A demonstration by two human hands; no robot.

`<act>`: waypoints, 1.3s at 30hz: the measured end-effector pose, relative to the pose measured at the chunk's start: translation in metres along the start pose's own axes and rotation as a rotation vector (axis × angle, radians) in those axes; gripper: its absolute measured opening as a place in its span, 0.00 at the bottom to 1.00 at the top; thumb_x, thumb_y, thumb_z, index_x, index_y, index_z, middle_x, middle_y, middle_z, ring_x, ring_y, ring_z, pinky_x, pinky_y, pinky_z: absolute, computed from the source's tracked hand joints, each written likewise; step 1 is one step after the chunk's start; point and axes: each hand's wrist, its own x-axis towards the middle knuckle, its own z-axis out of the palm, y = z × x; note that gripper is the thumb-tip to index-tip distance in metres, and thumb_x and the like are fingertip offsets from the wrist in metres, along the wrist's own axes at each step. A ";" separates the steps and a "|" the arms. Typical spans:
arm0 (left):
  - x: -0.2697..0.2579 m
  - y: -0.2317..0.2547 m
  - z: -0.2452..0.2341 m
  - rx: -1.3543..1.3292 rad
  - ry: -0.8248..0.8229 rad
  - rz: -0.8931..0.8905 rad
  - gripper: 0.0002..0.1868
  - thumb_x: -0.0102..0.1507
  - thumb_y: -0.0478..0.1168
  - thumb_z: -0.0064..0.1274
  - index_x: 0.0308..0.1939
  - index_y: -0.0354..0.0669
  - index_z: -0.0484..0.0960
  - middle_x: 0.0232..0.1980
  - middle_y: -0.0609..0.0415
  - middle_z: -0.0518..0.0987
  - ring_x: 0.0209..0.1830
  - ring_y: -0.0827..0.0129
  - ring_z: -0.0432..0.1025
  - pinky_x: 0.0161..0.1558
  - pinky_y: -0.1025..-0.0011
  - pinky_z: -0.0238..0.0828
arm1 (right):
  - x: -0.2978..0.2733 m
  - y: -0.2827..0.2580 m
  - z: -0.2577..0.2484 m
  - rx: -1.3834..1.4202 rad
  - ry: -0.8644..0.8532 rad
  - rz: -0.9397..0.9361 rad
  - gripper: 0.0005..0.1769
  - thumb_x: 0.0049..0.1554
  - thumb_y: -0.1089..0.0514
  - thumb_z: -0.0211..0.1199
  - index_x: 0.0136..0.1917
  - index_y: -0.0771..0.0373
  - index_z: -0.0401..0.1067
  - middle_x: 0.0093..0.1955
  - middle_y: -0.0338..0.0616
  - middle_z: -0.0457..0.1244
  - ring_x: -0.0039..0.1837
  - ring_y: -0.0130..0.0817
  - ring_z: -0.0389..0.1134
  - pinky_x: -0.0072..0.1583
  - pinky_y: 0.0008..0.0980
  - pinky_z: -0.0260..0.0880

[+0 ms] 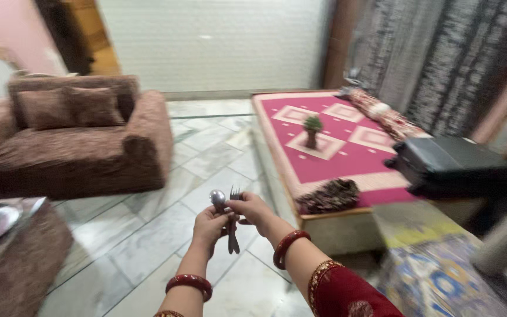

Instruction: The person sets a dining table by placing metal bowls, plates, tumblers, and cutlery onto a table runner.

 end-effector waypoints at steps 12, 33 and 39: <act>0.032 0.037 -0.212 -0.075 0.563 0.073 0.14 0.61 0.33 0.57 0.51 0.42 0.81 0.43 0.54 0.86 0.39 0.70 0.81 0.39 0.70 0.78 | 0.110 -0.037 0.200 -0.055 -0.504 0.152 0.26 0.54 0.58 0.66 0.64 0.70 0.68 0.51 0.54 0.71 0.48 0.41 0.76 0.48 0.39 0.80; -0.027 0.059 -0.598 -0.221 1.144 0.141 0.11 0.59 0.32 0.58 0.46 0.44 0.83 0.42 0.58 0.85 0.40 0.72 0.78 0.40 0.69 0.78 | 0.255 -0.022 0.608 -0.267 -1.139 0.254 0.25 0.55 0.63 0.63 0.66 0.64 0.71 0.47 0.43 0.72 0.46 0.31 0.76 0.49 0.34 0.80; -0.049 0.033 -0.760 0.006 1.302 0.391 0.14 0.56 0.29 0.64 0.46 0.36 0.85 0.41 0.54 0.86 0.39 0.73 0.78 0.42 0.74 0.74 | 0.271 -0.007 0.738 -0.122 -1.200 0.336 0.18 0.58 0.58 0.63 0.60 0.67 0.76 0.43 0.42 0.71 0.41 0.32 0.72 0.44 0.34 0.77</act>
